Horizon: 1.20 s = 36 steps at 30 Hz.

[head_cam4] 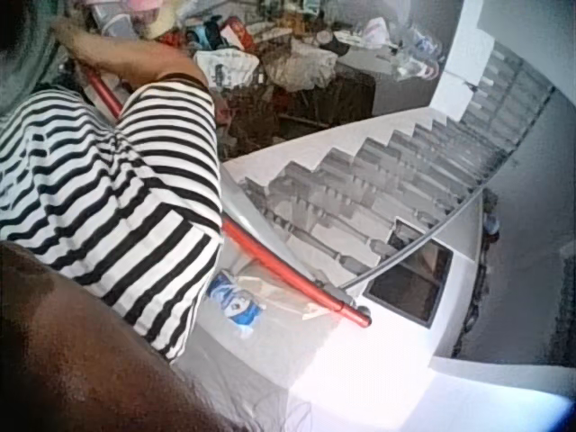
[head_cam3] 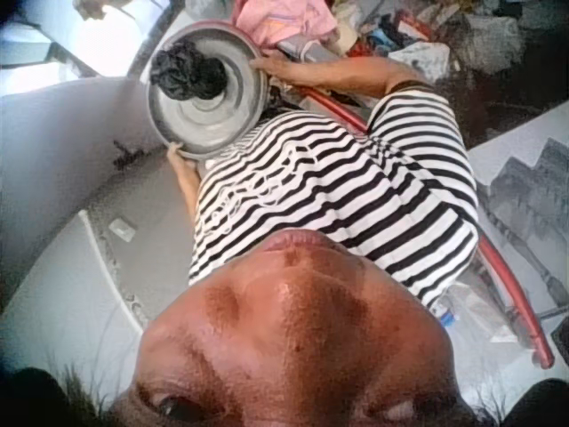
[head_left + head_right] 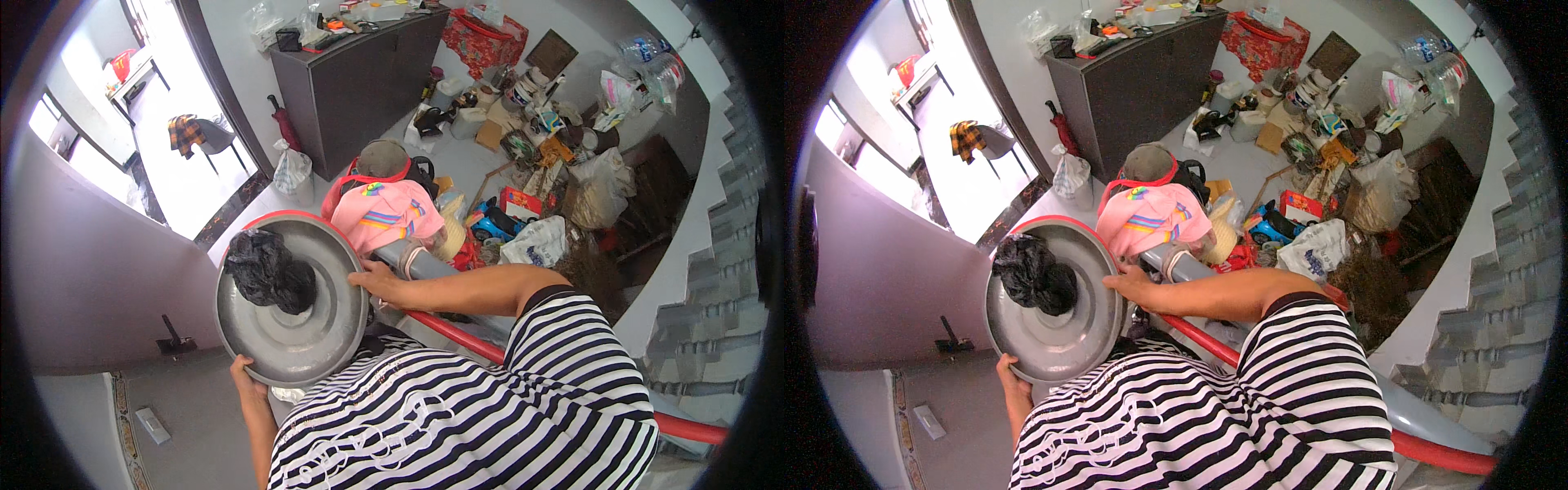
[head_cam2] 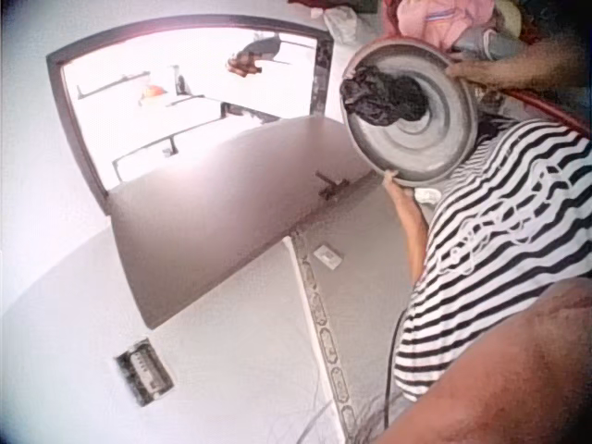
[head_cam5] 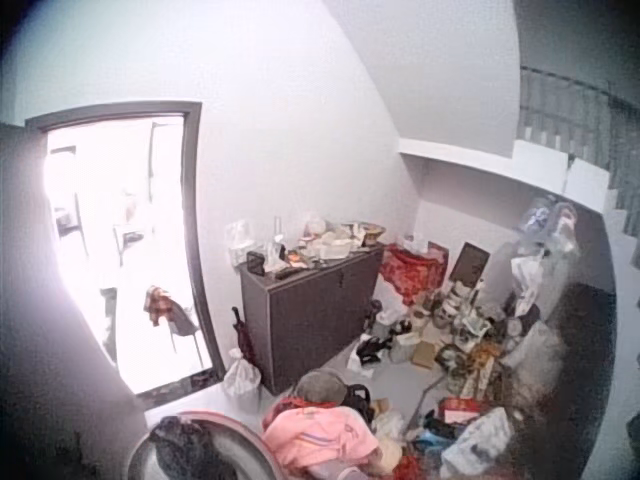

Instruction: The person carries a metal basin with a black bag, places it on a cluttered surface, then picks up a red broom handle and walks to a rooftop terrace. They assemble the broom by connecting two red handle sections and attaching a red feather duster head, while another person sweeps nearby.

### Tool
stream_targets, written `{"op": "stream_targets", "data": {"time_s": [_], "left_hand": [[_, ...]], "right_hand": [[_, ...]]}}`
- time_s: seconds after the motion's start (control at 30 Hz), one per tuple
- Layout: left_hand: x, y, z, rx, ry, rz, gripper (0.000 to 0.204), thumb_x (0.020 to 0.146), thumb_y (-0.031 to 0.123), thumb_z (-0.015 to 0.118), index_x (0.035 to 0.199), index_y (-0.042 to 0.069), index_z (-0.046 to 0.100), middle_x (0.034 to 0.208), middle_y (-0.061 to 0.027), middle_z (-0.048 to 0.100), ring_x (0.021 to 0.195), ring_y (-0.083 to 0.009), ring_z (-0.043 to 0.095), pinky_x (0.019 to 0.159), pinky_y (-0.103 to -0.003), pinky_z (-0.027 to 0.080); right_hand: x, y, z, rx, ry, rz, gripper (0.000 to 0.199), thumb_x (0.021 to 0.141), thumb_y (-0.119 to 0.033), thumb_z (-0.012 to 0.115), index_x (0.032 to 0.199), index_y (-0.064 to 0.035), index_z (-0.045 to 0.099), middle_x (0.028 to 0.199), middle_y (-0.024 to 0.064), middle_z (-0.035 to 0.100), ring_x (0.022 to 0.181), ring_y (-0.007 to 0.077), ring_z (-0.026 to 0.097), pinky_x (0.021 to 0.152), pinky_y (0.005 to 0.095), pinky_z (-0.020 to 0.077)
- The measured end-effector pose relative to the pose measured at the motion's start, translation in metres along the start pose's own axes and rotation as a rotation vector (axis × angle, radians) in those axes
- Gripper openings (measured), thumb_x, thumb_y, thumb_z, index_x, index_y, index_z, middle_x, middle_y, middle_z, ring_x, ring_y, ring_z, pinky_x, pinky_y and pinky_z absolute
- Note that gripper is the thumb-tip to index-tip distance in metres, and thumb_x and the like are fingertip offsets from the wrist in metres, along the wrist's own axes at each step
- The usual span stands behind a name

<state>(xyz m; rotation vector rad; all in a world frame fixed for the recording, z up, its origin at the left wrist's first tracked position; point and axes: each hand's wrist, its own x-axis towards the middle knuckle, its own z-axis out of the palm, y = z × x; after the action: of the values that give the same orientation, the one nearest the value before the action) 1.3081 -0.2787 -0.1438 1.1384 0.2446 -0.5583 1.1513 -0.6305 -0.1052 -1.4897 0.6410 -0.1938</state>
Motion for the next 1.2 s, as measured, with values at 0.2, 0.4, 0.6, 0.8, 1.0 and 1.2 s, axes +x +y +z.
{"op": "stream_targets", "data": {"time_s": [0.2,0.4,0.6,0.8,1.0,1.2], "left_hand": [[0.053,-0.004,0.004,0.023,-0.01,-0.014,0.012,0.057,0.01,0.054,0.067,0.01,0.046,0.077,-0.0033,0.049,0.073,-0.0229,0.05,0.073,-0.036,0.046],[0.095,-0.007,-0.007,0.007,-0.034,0.081,0.013,0.056,0.008,0.053,0.065,0.012,0.044,0.071,-0.0012,0.044,0.068,-0.021,0.048,0.069,-0.035,0.045],[0.095,-0.023,-0.016,-0.033,-0.094,0.122,0.015,0.062,0.005,0.057,0.074,0.01,0.051,0.075,-0.0007,0.049,0.071,-0.0179,0.05,0.072,-0.034,0.046],[0.077,-0.026,-0.017,-0.006,-0.094,0.154,0.012,0.062,0.005,0.058,0.072,0.009,0.054,0.077,0.0003,0.051,0.071,-0.0159,0.047,0.074,-0.03,0.039],[-0.022,0.005,-0.014,-0.096,-0.111,0.035,0.022,0.065,0.003,0.053,0.087,0.001,0.053,0.086,-0.0096,0.056,0.079,-0.025,0.057,0.075,-0.041,0.05],[0.121,0.082,0.118,0.01,-0.169,0.068,0.04,0.062,0.008,0.056,0.101,-0.001,0.052,0.101,-0.0128,0.053,0.094,-0.029,0.054,0.081,-0.054,0.043]], "right_hand": [[0.058,0.052,0.016,-0.176,0.069,-0.043,0.053,0.073,-0.043,0.062,0.106,-0.0018,0.066,0.087,0.0132,0.069,0.084,0.0245,0.065,0.077,0.0364,0.05],[0.071,0.064,0.025,0.046,-0.017,-0.079,0.051,0.075,-0.038,0.06,0.111,-0.0021,0.064,0.1,0.0119,0.066,0.092,0.0228,0.062,0.081,0.0355,0.0481],[0.065,0.057,0.024,0.131,0.009,0.106,0.038,0.076,-0.029,0.059,0.1,-0.0003,0.065,0.093,0.0089,0.065,0.086,0.0214,0.06,0.074,0.0358,0.0469],[0.03,0.009,0.009,0.037,-0.052,0.273,0.034,0.077,-0.04,0.059,0.098,-0.013,0.058,0.095,0.0064,0.056,0.086,0.0199,0.058,0.065,0.0289,0.0456],[-0.01,0.018,0.006,-0.111,0.021,0.031,0.033,0.076,-0.033,0.061,0.094,-0.0062,0.059,0.082,0.0026,0.058,0.071,0.0151,0.055,0.061,0.0315,0.045],[0.119,-0.082,-0.031,0.088,0.03,0.063,0.029,0.077,-0.028,0.064,0.097,-0.0087,0.055,0.084,0.0022,0.057,0.077,0.0143,0.058,0.063,0.0334,0.0509]]}}
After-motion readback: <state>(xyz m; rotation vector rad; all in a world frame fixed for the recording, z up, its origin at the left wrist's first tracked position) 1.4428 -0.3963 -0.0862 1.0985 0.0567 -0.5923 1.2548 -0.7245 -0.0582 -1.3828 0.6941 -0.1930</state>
